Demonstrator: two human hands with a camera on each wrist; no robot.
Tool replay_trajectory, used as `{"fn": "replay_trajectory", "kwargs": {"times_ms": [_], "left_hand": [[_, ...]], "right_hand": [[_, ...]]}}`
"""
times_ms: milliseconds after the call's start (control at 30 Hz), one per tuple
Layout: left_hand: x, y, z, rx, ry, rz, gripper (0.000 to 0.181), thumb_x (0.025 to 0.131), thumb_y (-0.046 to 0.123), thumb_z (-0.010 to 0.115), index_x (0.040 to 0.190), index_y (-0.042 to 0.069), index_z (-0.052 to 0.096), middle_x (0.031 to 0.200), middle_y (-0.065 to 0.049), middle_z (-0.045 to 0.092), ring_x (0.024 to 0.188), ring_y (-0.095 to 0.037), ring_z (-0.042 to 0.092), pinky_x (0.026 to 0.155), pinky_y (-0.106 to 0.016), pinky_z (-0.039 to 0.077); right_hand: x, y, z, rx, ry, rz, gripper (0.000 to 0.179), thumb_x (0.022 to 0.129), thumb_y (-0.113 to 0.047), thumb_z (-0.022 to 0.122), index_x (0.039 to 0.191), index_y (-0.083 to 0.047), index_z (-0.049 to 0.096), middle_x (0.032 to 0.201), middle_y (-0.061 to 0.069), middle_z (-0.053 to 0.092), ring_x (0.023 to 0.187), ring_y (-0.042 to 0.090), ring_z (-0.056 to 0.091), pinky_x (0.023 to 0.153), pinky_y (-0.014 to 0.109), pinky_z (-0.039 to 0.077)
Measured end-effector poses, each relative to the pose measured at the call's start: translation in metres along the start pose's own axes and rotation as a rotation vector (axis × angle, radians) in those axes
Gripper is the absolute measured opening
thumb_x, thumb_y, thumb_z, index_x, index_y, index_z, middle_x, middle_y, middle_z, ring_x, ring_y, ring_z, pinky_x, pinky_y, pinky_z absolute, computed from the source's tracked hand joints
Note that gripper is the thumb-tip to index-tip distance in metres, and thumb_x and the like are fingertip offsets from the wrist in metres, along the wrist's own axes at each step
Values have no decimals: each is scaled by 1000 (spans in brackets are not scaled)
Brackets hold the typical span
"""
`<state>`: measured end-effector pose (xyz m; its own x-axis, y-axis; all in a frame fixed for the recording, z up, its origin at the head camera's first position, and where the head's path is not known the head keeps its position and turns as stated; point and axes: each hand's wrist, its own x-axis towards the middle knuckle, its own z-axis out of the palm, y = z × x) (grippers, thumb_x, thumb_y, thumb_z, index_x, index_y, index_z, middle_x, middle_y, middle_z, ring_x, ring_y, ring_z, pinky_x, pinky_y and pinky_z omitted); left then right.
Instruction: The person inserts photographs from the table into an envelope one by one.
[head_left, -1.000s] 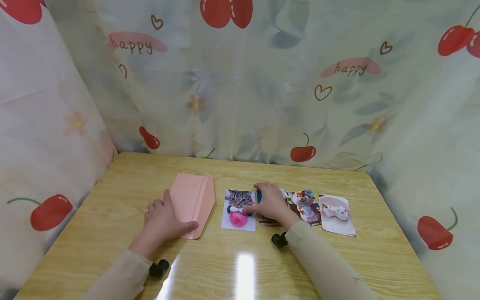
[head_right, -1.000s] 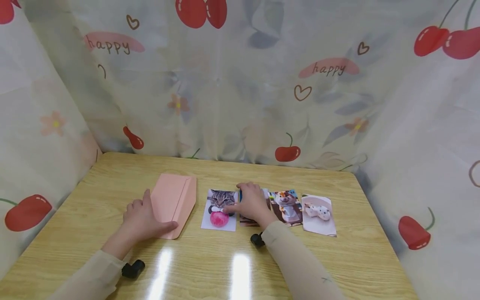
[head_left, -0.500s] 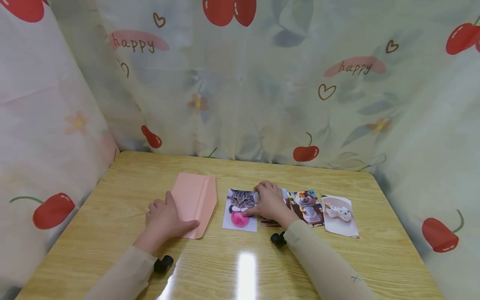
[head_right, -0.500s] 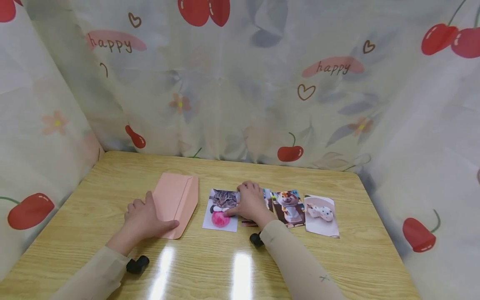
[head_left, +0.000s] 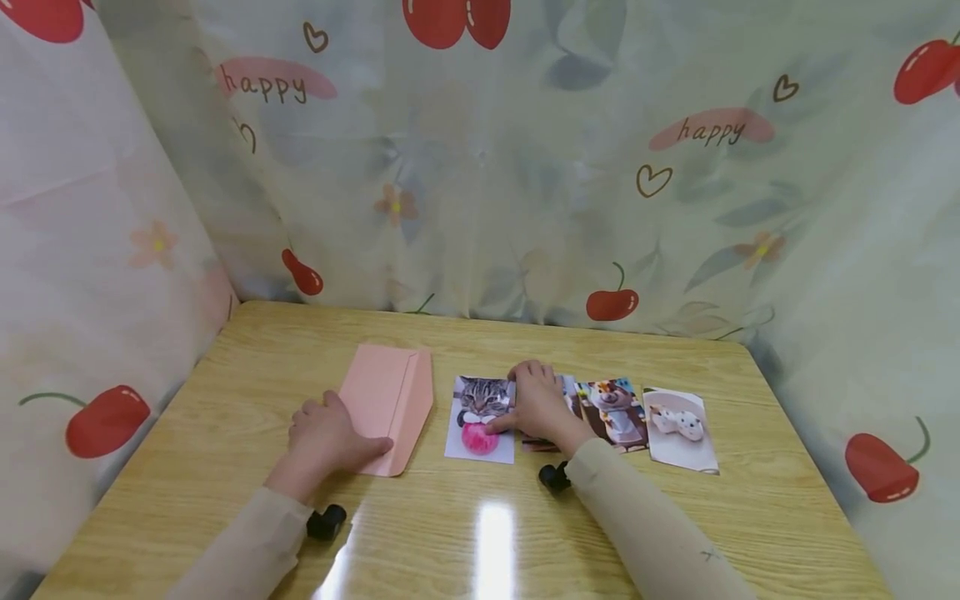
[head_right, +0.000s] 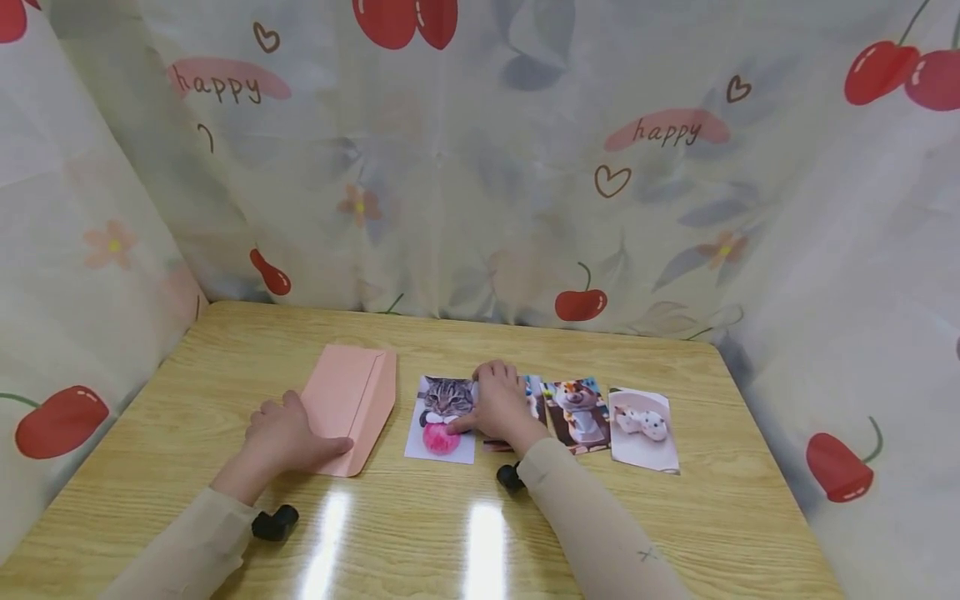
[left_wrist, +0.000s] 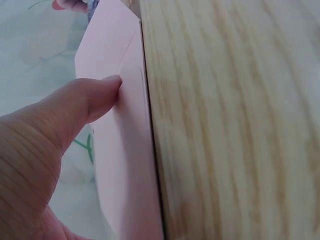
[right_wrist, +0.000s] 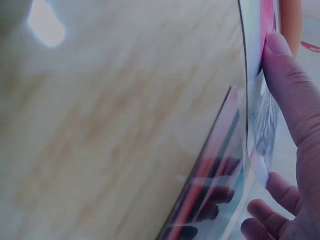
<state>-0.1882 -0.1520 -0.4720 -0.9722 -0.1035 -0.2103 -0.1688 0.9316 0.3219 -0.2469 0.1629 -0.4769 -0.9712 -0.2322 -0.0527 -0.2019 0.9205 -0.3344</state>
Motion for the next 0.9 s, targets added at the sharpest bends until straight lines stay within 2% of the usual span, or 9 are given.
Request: {"fn": "replay_trajectory", "kwargs": {"times_ms": [133,267,433,500,600,667,767,900], "left_hand": [[-1,-1,0,-15,30,25,123,61,67,77,130,-21,25,108,-38,38,100,-50,42,83,-55,39],[-2,0,-2,-19,48,49,110,62,63,78,119,-21,35,103,-35,39,96,-46,43,81,-53,39],[-3,-1,-4,16,44,63,100,65,60,77,114,-20,41,102,-33,42,96,-44,42,81,-53,38],[-3,-2,-5,30,44,64,99,66,59,76,115,-20,42,103,-33,43,97,-44,42,81,-54,39],[-2,-4,-6,37,63,76,99,67,58,76,118,-20,41,106,-33,43,98,-44,42,81,-55,39],[-1,-5,-7,32,82,83,100,67,58,75,120,-20,40,109,-34,43,100,-45,42,83,-56,39],[-1,-6,-8,14,117,97,103,67,58,76,125,-19,38,113,-34,41,102,-45,41,84,-57,38],[-3,-4,-8,-8,170,113,105,66,58,77,127,-17,37,116,-34,41,104,-46,40,84,-57,38]], "right_hand": [[-2,-2,1,31,20,10,97,54,-64,84,125,-11,46,129,11,43,122,31,34,104,52,24],[-3,-5,1,79,23,25,95,54,-59,87,125,-13,41,122,9,48,117,30,38,101,49,26],[-5,-7,0,161,-12,67,92,58,-52,88,126,-17,38,104,8,52,100,30,46,88,46,35],[-5,-6,0,202,-31,65,86,65,-47,87,127,-17,36,95,8,54,89,28,51,80,42,40],[-4,-3,0,302,-42,31,72,78,-35,81,128,-15,34,84,7,53,69,22,52,65,37,43],[-4,0,-2,396,-44,9,63,84,-26,76,128,-12,34,84,9,52,60,20,48,56,35,42],[-4,4,-4,521,-36,4,56,87,-20,73,127,-11,35,90,11,48,59,19,44,54,34,40],[-5,11,-7,645,-38,57,56,87,-22,74,128,-15,36,96,12,50,62,19,43,55,35,41]]}}
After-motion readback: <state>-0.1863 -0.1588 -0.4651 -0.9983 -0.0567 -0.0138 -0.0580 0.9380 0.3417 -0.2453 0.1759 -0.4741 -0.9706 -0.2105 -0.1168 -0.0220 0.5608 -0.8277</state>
